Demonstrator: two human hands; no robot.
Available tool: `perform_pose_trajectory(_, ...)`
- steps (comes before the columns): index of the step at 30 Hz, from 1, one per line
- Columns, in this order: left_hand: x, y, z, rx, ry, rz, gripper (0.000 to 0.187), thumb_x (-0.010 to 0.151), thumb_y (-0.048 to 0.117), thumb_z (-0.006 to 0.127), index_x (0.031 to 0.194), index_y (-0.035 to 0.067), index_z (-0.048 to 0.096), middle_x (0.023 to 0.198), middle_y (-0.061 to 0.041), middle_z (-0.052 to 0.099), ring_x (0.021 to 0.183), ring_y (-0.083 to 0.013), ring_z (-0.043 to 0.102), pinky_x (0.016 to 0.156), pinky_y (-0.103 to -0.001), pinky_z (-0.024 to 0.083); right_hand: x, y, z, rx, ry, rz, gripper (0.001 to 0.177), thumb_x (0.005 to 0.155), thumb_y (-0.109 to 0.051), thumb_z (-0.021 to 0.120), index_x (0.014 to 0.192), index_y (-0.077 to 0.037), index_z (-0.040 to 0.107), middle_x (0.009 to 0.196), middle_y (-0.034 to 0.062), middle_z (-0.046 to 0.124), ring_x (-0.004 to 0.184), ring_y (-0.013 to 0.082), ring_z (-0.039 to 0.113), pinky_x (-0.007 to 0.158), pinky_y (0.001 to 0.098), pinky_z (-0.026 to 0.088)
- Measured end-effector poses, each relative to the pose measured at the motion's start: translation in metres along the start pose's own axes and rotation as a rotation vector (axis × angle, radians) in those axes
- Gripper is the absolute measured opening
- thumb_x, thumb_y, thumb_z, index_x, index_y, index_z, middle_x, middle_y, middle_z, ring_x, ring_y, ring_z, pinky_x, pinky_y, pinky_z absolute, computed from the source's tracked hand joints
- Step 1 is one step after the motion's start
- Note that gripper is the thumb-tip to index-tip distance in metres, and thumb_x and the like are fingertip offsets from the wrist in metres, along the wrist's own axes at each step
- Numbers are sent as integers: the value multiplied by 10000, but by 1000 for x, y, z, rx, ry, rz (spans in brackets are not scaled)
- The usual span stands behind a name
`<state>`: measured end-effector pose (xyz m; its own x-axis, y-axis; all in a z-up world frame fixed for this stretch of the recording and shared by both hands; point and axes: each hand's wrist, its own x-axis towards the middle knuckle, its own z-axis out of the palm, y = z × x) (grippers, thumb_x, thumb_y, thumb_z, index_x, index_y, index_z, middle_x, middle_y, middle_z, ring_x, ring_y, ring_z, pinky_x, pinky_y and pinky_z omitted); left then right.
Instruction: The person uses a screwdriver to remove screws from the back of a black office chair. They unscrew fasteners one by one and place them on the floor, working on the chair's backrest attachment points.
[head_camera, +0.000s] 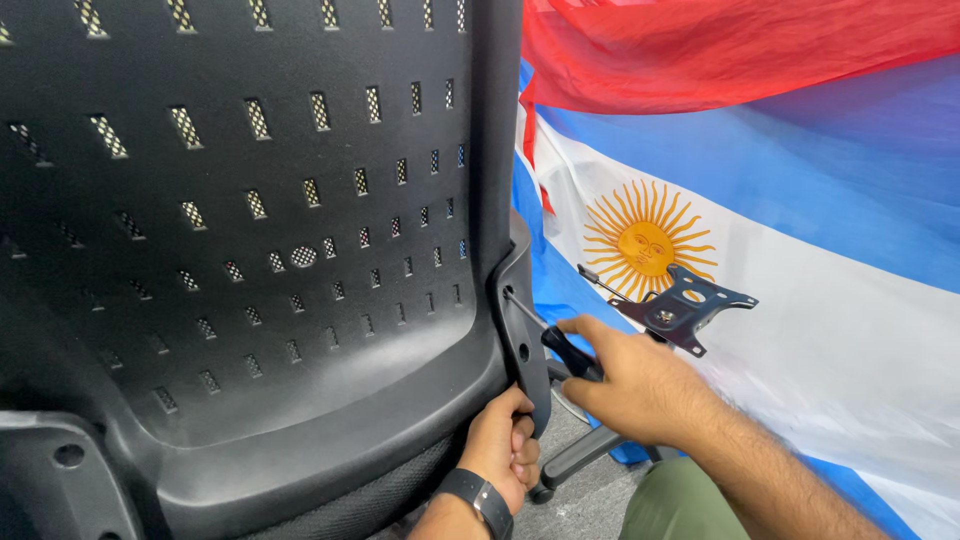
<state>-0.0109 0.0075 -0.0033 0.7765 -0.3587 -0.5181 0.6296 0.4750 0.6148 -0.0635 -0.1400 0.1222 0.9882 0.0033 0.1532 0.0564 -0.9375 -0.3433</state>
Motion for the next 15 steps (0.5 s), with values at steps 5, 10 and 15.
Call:
perform_pose_trajectory(5,-14,-3,1,105,140,96,216,876,205,654,755,160,481,578,61,300,424,-68,232,408,-265,175,-8,19,28,708,-243,452,535,845,-205,672,1369,-179,567,770,66,663,587,166,593,503,327,459)
perform_pose_trajectory(10,-23,-2,7,280,132,389,156,862,213,705,876,69,764,613,44,498,486,-82,372,457,-270,267,-13,26,39,1072,-220,518,359,829,-145,634,1170,-32,623,714,43,579,489,131,499,407,292,359)
perform_pose_trajectory(15,-14,52,24,669,367,925,248,852,300,696,964,114,815,795,-44,793,727,-162,727,694,-302,545,-12,24,35,1303,-200,532,272,885,-256,583,1008,-32,677,685,59,597,448,137,464,354,279,327)
